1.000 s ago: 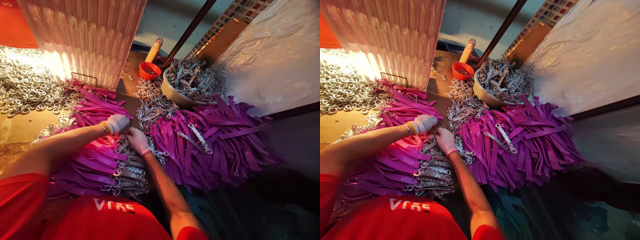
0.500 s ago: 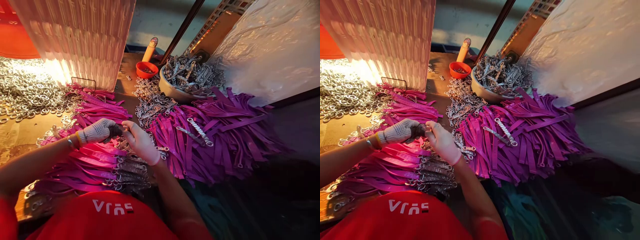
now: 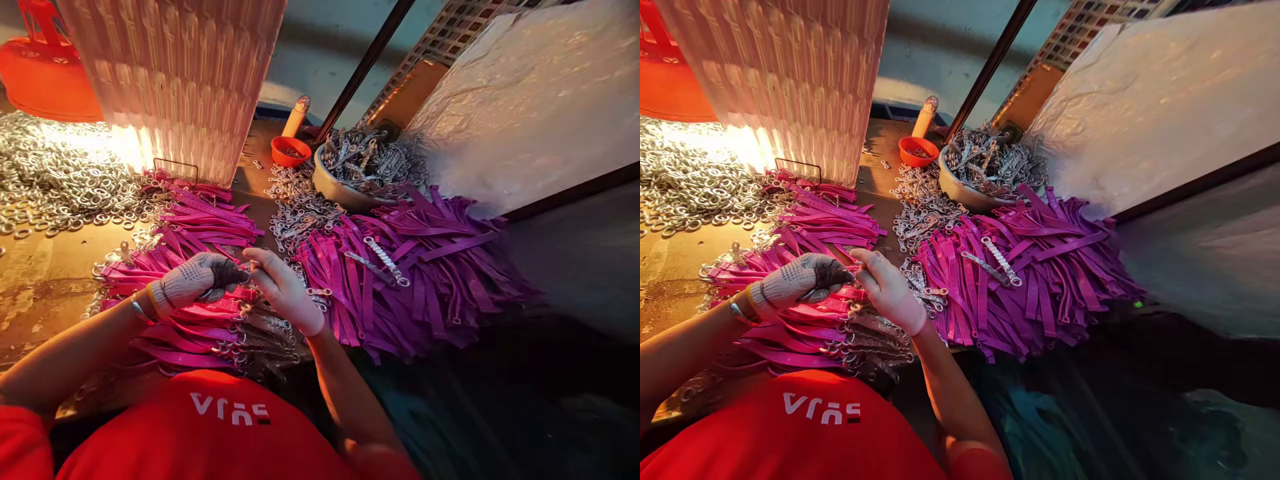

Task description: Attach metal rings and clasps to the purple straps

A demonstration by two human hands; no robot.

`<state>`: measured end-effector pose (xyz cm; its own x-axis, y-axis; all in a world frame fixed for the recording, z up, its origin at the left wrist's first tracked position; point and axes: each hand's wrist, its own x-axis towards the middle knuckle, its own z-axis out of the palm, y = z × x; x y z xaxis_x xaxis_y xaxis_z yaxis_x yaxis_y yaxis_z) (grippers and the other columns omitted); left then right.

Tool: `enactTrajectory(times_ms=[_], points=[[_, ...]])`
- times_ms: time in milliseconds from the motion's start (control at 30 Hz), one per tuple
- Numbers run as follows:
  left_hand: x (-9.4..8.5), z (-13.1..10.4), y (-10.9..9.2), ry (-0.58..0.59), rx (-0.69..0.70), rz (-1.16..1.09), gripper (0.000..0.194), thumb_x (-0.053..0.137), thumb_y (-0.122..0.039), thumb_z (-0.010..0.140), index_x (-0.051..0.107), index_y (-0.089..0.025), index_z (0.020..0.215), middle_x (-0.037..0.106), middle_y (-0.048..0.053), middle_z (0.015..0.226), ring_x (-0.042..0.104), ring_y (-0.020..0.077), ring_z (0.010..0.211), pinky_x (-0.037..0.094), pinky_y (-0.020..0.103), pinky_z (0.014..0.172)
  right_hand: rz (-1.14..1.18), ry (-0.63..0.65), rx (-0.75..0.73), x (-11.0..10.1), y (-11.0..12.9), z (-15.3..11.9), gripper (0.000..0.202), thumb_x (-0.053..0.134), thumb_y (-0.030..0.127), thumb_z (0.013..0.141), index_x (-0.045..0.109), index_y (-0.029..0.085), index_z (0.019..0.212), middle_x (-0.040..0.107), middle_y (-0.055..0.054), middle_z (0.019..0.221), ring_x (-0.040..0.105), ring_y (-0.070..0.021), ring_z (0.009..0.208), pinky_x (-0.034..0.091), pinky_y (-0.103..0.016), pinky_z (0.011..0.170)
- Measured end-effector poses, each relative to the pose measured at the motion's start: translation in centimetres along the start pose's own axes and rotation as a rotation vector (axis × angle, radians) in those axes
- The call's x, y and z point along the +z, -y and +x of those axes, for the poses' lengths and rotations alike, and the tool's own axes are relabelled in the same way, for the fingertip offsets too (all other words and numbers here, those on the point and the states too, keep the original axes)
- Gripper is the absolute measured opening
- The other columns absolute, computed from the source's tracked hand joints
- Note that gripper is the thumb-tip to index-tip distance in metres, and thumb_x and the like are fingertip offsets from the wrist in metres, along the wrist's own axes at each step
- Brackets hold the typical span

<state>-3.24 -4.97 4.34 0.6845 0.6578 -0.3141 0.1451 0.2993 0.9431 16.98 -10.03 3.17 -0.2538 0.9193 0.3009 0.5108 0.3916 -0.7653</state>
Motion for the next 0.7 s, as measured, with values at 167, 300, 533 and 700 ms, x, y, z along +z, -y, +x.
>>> enactTrajectory(times_ms=[167,300,533,700], points=[[0.5,-0.7,1.0,-0.049,-0.005,0.014,0.029,0.065,-0.038,0.082,0.058,-0.014,0.070,0.051,-0.001,0.052,0.038,0.0047,0.037,0.027,0.017,0.036,-0.042,0.157,-0.167,0.5,-0.3,0.0,0.030,0.046,0.029,0.104,0.059,0.021,0.130,0.066,-0.008,0.111,0.061,-0.0200,0.103,0.048,-0.033,0.092],[1.0,-1.2,2.0,-0.096,-0.020,0.001,0.040,0.069,-0.050,0.081,0.055,-0.015,0.067,0.046,-0.003,0.047,0.036,0.0048,0.037,0.025,0.017,0.036,-0.212,0.119,-0.123,1.2,0.2,-0.4,0.022,0.048,0.029,0.102,0.067,0.019,0.105,0.069,-0.007,0.096,0.061,-0.0198,0.090,0.045,-0.031,0.081],[2.3,-2.7,1.4,-0.048,-0.049,0.013,0.027,0.065,-0.040,0.081,0.052,-0.017,0.078,0.058,-0.002,0.060,0.042,0.0056,0.038,0.030,0.017,0.035,-0.521,0.069,-0.179,1.8,1.1,-1.4,0.022,0.052,0.019,0.085,0.059,0.020,0.064,0.061,-0.001,0.062,0.050,-0.0142,0.059,0.028,-0.032,0.061],[2.4,-2.4,0.7,-0.039,-0.077,-0.141,0.017,0.058,-0.033,0.080,0.050,-0.018,0.077,0.049,-0.004,0.056,0.037,0.0046,0.038,0.027,0.015,0.035,-0.589,-0.186,-0.221,3.0,1.0,-2.0,0.030,0.044,0.023,0.093,0.062,0.019,0.070,0.062,-0.003,0.064,0.053,-0.0155,0.060,0.029,-0.032,0.062]])
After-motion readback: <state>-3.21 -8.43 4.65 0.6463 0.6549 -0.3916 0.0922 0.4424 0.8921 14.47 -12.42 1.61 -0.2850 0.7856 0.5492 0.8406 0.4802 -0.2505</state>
